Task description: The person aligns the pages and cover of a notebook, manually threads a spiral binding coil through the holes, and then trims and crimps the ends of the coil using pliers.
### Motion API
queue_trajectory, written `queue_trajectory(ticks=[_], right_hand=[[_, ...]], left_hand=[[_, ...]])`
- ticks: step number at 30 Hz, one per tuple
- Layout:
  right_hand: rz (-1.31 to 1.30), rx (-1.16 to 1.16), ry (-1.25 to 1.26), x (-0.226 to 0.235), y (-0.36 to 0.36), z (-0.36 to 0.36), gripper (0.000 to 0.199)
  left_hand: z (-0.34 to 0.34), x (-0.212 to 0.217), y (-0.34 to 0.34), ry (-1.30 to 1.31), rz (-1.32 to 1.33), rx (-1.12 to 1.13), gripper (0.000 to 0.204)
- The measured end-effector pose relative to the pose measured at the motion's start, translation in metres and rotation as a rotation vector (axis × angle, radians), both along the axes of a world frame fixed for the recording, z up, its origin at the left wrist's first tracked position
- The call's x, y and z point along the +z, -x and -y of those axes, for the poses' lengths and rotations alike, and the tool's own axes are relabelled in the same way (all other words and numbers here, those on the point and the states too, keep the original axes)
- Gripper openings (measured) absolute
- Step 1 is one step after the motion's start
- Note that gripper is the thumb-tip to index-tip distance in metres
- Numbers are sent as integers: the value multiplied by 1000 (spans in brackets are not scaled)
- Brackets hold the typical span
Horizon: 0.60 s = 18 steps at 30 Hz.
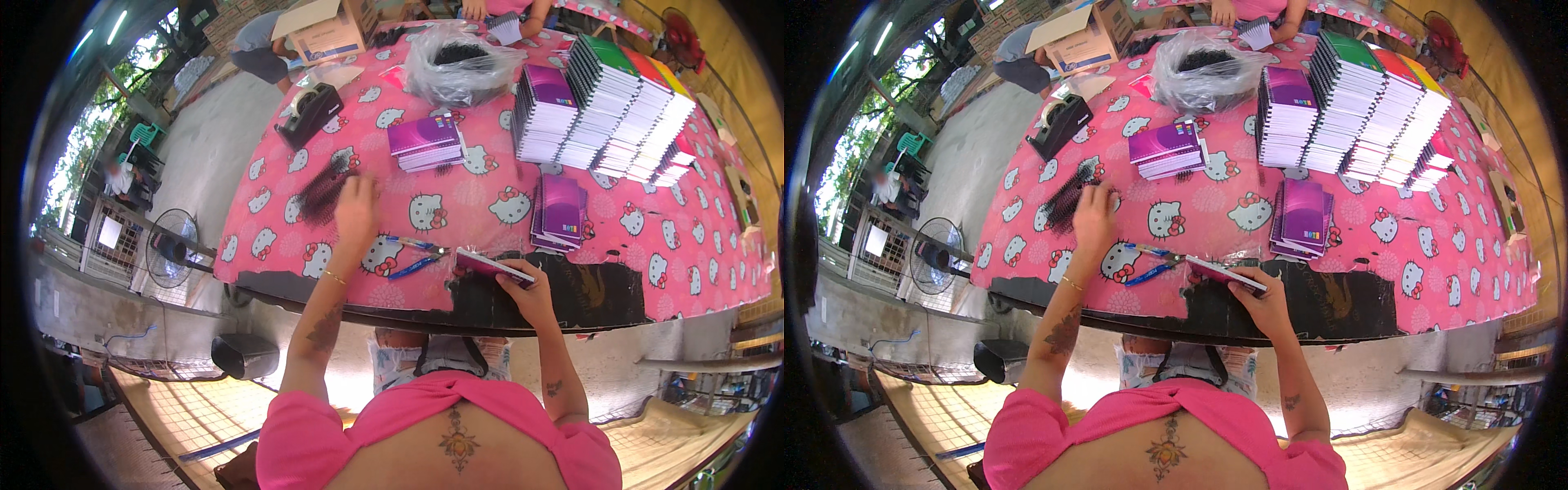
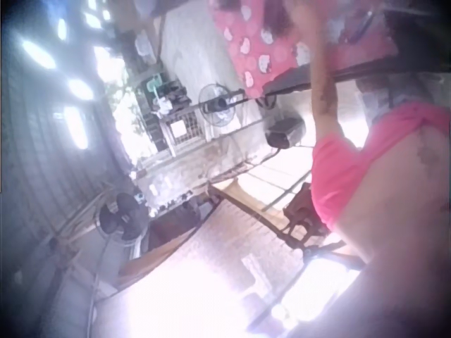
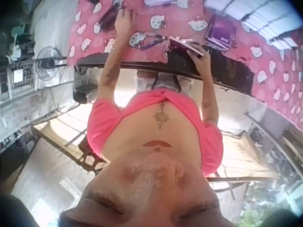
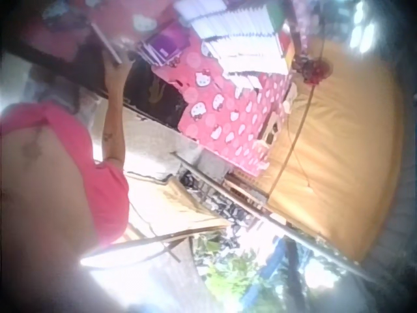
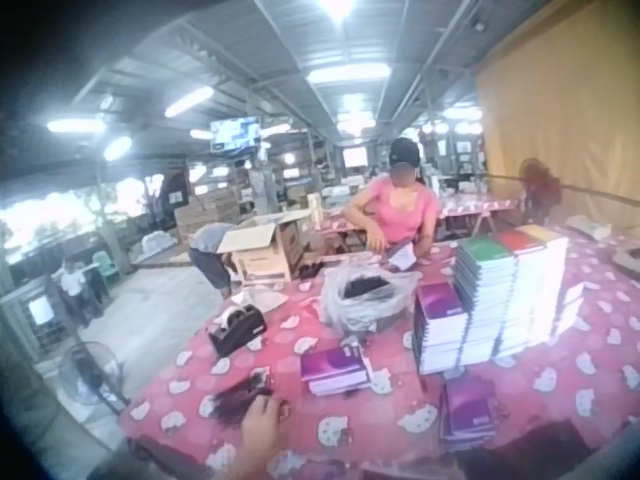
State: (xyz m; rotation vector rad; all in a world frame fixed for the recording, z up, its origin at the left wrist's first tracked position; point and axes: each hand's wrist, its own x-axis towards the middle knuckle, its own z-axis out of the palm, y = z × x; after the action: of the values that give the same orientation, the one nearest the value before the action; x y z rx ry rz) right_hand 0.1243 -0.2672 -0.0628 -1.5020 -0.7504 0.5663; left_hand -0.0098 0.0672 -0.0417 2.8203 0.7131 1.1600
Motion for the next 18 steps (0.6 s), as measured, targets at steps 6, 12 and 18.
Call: queue_trajectory(ticks=[6,12,18], right_hand=[[53,3,23,-1,2,-1,22],[50,26,27,1,-1,-1,22],[48,33,-1,0,-3,3,24]], left_hand=[[50,-6,-75,187,-480,-197,25],[73,6,-172,65,-423,-191,21],[100,4,-220,25,-584,-481,24]])
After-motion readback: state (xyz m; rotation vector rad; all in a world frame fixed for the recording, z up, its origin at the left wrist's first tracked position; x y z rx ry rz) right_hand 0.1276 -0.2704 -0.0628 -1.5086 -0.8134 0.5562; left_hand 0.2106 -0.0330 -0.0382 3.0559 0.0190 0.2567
